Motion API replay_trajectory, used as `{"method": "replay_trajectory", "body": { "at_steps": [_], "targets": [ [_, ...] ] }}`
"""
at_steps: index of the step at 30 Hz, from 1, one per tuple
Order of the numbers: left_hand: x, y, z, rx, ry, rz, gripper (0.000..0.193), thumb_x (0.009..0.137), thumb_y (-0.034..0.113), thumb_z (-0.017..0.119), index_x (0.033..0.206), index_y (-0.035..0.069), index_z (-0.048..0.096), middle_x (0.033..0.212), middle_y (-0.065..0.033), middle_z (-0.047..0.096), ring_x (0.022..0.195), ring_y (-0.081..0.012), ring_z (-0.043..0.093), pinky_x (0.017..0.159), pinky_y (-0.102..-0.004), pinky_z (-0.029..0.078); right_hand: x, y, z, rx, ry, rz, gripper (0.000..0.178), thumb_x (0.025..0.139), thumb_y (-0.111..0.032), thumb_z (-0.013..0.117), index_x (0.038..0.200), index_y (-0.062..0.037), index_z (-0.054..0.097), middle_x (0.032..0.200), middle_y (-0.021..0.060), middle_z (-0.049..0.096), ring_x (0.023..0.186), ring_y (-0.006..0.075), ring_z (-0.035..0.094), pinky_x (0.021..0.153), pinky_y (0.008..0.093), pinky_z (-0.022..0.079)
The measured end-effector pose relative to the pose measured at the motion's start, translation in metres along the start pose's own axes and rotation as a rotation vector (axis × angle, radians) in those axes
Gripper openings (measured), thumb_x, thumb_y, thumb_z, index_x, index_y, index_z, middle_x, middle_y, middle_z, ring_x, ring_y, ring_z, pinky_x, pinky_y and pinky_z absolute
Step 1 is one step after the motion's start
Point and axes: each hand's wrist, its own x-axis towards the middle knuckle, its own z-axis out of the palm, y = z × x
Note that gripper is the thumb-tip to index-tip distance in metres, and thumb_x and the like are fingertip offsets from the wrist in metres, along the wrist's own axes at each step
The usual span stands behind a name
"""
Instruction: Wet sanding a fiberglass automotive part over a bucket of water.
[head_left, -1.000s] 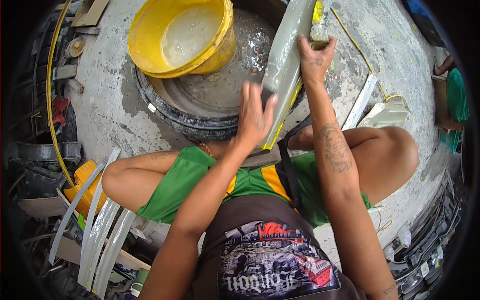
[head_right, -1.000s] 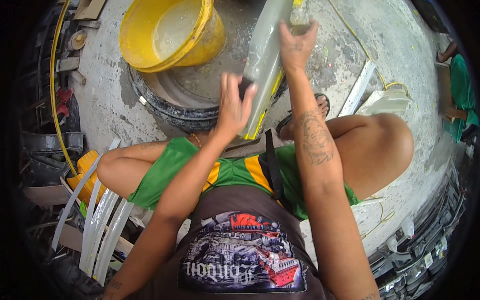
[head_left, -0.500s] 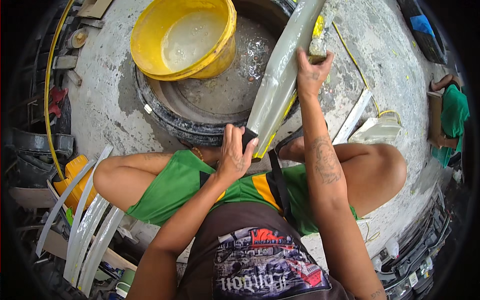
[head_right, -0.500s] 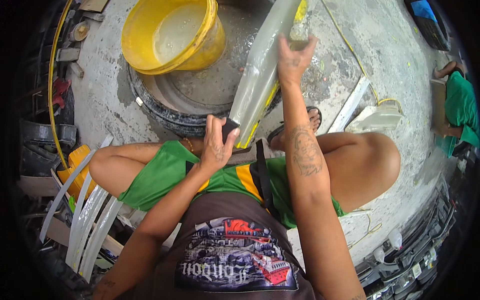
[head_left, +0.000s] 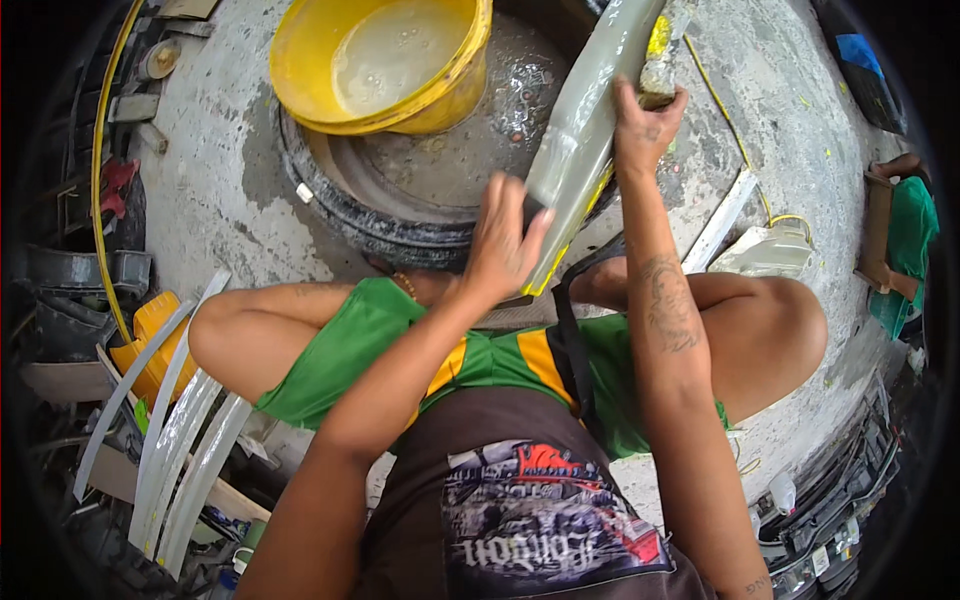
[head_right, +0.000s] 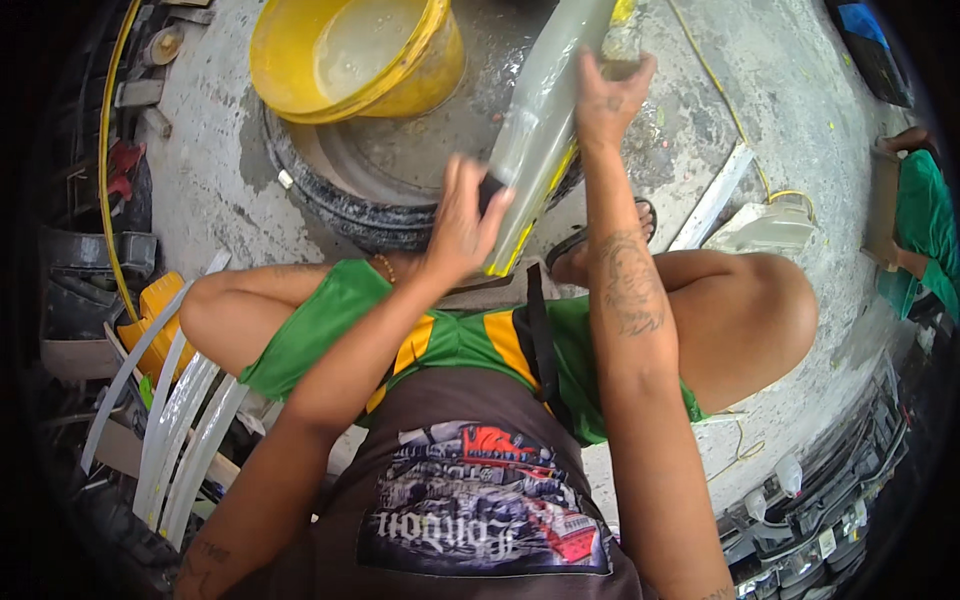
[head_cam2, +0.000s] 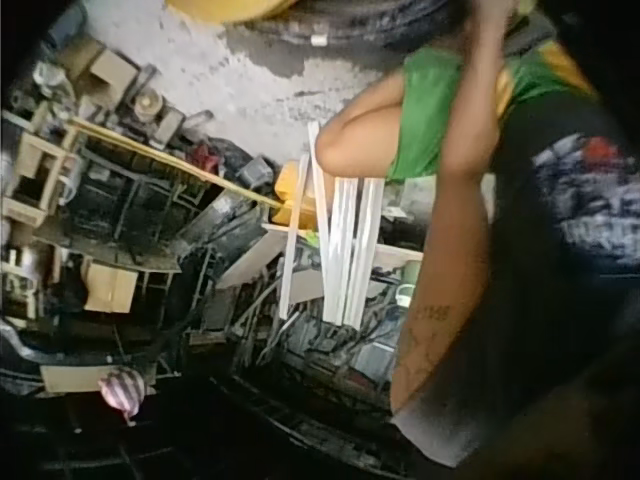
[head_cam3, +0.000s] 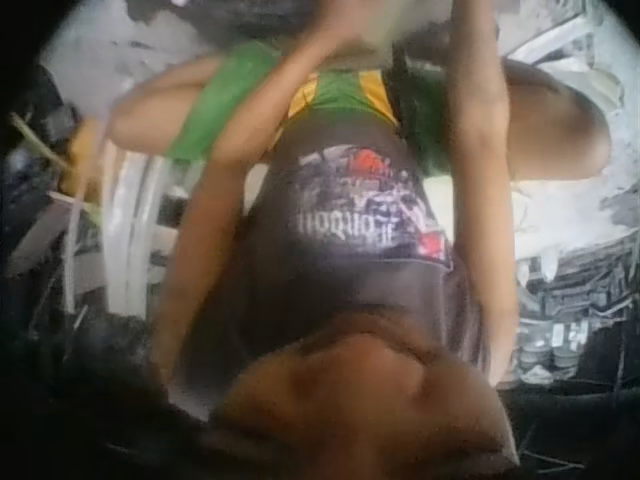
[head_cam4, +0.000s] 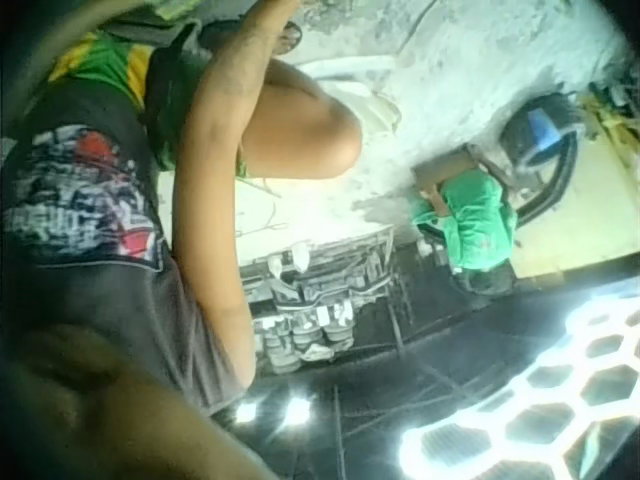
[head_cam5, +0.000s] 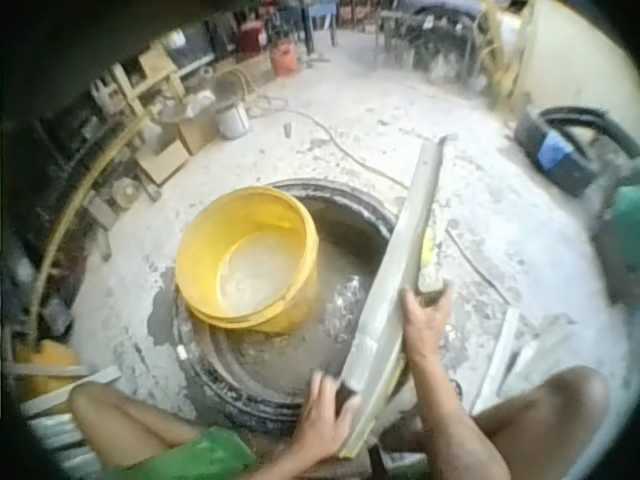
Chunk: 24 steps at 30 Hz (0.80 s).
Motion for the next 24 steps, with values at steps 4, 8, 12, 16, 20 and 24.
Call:
{"method": "replay_trajectory", "body": {
  "at_steps": [4,8,12,16,20,24],
  "targets": [
    [0.041,-0.026,-0.003,-0.005,0.113,-0.016,0.035,0.096,0.022,0.069,0.114,-0.003,0.052,0.105,-0.0223,0.049,0.097,-0.0391,0.052,0.09,-0.0478,0.044,-0.002,0.011,0.011,0.012,-0.064,-0.067,0.06,0.078,-0.025,0.09,0.112,0.0034,0.049,0.082,0.0076,0.061,0.073,0.0154,0.054,0.066,0.032,0.049],
    [-0.006,-0.013,-0.041,-0.093,0.275,-0.222,0.033,0.093,0.02,0.076,0.114,-0.001,0.062,0.101,-0.0119,0.057,0.094,-0.0239,0.059,0.085,-0.0349,0.05,0.006,0.018,0.004,-0.012,-0.006,-0.088,0.065,0.076,-0.026,0.091,0.117,0.0044,0.05,0.086,0.0074,0.061,0.076,0.0159,0.055,0.067,0.0318,0.049],
    [-0.056,0.011,-0.081,0.016,0.166,-0.326,0.041,0.09,0.019,0.08,0.122,-0.002,0.065,0.105,-0.0104,0.062,0.089,-0.0205,0.062,0.083,-0.0319,0.051,0.001,0.004,0.007,0.033,-0.018,0.004,0.068,0.075,-0.027,0.091,0.119,0.0053,0.051,0.091,0.0093,0.062,0.081,0.0175,0.056,0.074,0.0328,0.05],
    [-0.054,0.019,-0.081,0.055,0.22,-0.226,0.042,0.089,0.017,0.08,0.123,-0.002,0.067,0.108,-0.0139,0.064,0.096,-0.0249,0.063,0.086,-0.0347,0.051,0.008,0.01,0.016,-0.032,0.013,0.006,0.08,0.077,-0.031,0.086,0.132,0.0101,0.045,0.112,0.0255,0.062,0.104,0.0347,0.06,0.097,0.0432,0.048],
    [-0.056,0.025,-0.079,0.102,0.197,-0.146,0.031,0.09,0.01,0.075,0.117,-0.003,0.065,0.106,-0.0164,0.061,0.101,-0.034,0.06,0.091,-0.041,0.048,0.01,0.012,0.017,0.039,-0.009,0.044,0.084,0.077,-0.032,0.086,0.133,0.0139,0.043,0.115,0.0287,0.062,0.11,0.0356,0.059,0.101,0.0426,0.046],
    [-0.035,0.028,-0.063,0.148,0.122,-0.104,0.03,0.088,0.009,0.075,0.113,-0.003,0.064,0.105,-0.0184,0.059,0.101,-0.038,0.058,0.089,-0.0436,0.048,0.01,0.02,0.023,0.024,0.024,-0.023,0.082,0.078,-0.03,0.086,0.132,0.0142,0.043,0.114,0.0262,0.063,0.105,0.0331,0.061,0.098,0.0416,0.048]
  ]
}}
